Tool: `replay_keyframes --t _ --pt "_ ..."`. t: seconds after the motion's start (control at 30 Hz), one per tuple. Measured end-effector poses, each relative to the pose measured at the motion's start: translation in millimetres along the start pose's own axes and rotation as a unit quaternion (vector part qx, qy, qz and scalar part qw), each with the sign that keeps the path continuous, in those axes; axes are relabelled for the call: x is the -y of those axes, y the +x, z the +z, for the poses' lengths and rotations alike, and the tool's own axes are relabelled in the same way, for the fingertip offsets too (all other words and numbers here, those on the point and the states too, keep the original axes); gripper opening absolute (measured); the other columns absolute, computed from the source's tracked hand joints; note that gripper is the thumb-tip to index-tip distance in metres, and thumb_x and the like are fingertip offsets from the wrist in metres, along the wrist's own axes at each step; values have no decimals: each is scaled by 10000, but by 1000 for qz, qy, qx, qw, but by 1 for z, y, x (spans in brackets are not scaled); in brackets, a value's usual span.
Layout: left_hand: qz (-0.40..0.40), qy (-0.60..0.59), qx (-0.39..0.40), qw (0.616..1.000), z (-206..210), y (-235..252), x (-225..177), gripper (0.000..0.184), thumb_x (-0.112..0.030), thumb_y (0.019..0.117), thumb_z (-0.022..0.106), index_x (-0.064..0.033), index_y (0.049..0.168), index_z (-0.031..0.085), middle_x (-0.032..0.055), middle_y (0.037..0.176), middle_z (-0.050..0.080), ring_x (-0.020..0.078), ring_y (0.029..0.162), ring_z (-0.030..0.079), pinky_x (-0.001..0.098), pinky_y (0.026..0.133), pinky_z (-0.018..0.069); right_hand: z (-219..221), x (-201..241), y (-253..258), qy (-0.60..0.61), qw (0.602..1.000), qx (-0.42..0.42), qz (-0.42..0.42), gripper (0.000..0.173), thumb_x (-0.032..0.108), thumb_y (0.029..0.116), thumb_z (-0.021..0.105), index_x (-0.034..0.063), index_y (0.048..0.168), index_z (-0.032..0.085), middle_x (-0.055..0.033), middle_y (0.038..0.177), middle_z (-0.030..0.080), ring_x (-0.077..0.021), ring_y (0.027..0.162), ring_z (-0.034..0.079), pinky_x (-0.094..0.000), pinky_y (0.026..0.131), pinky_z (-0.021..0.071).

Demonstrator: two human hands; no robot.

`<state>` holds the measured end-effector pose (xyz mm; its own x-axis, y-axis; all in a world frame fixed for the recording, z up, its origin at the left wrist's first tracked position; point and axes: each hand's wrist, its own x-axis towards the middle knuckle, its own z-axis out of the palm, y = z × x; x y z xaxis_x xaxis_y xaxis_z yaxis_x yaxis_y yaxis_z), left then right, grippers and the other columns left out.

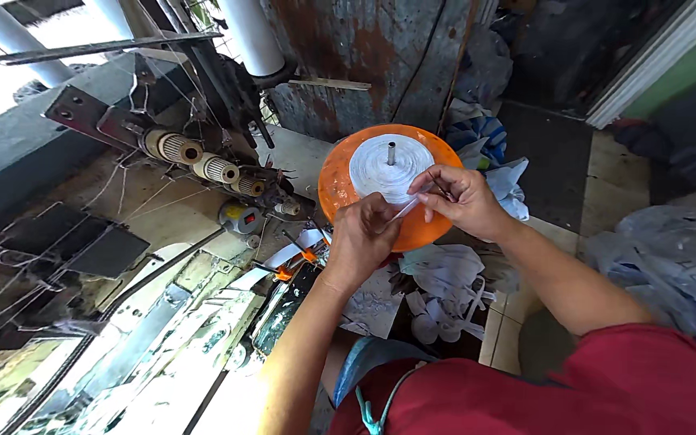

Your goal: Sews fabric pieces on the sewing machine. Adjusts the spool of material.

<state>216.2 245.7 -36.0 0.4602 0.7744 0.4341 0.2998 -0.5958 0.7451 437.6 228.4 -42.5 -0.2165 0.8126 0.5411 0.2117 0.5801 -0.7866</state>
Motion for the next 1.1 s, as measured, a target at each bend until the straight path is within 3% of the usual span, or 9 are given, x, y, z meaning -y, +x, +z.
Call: replay_keyframes --t 0.13,0.23,0.4,0.53,0.63,0.73,0.83,0.93,1.1 --pt "-5 -16 -30 999 8 -1 0 172 -86 881 772 -60 815 615 10 710 644 35 605 607 191 578 524 -11 -4 -1 -15 1000 1 13 166 -53 914 636 -26 1075 668 -62 987 698 -15 617 589 -149 556 519" --pt "-18 92 -48 994 10 -1 -5 123 -175 902 764 -66 870 717 9 665 638 87 569 581 283 556 491 -11 -5 -1 -23 1000 3 -2 202 -74 853 682 -43 1052 679 -87 1051 670 -26 712 610 -152 620 538" --pt "2 185 -79 980 18 -1 -6 224 -289 940 724 -92 837 744 14 617 611 152 532 554 372 525 443 -5 -5 3 -97 994 -11 -41 160 2 837 742 -30 988 701 -97 995 678 -55 801 623 -157 682 521" --pt "52 194 -97 975 22 -2 -2 135 -174 919 715 -78 830 747 40 708 679 184 613 625 410 596 483 0 -2 3 -157 985 -10 -70 125 47 857 746 -22 957 716 -119 996 686 -104 880 648 -191 768 542" --pt "90 174 -117 974 24 -2 2 65 -85 869 720 -84 821 765 50 789 681 174 687 633 387 652 498 4 3 2 -196 976 -6 -91 100 26 857 753 -18 942 722 -113 1004 674 -104 865 653 -196 758 561" --pt "89 163 -115 976 25 -1 1 83 -49 852 714 -91 806 769 41 737 630 160 644 591 362 620 459 5 2 1 -212 972 14 -97 108 9 842 753 -10 946 729 -114 1039 668 -112 887 658 -209 769 571" --pt "66 158 -102 980 25 -2 3 53 -64 865 717 -86 847 761 32 739 624 151 621 569 353 603 459 4 3 2 -231 968 29 -90 120 4 843 744 -7 963 735 -122 1055 657 -127 868 656 -230 747 574" --pt "37 172 -90 980 21 -3 3 44 -84 872 756 -51 874 727 68 800 690 202 671 642 417 635 519 6 3 4 -255 963 25 -87 109 7 851 734 0 959 734 -124 1036 663 -134 811 653 -247 695 566" --pt "17 198 -81 977 16 -2 3 119 -139 868 783 -42 836 723 73 718 663 216 629 619 442 624 492 8 0 5 -260 960 13 -98 92 -5 857 731 -2 948 727 -121 1026 678 -139 796 660 -259 681 567"
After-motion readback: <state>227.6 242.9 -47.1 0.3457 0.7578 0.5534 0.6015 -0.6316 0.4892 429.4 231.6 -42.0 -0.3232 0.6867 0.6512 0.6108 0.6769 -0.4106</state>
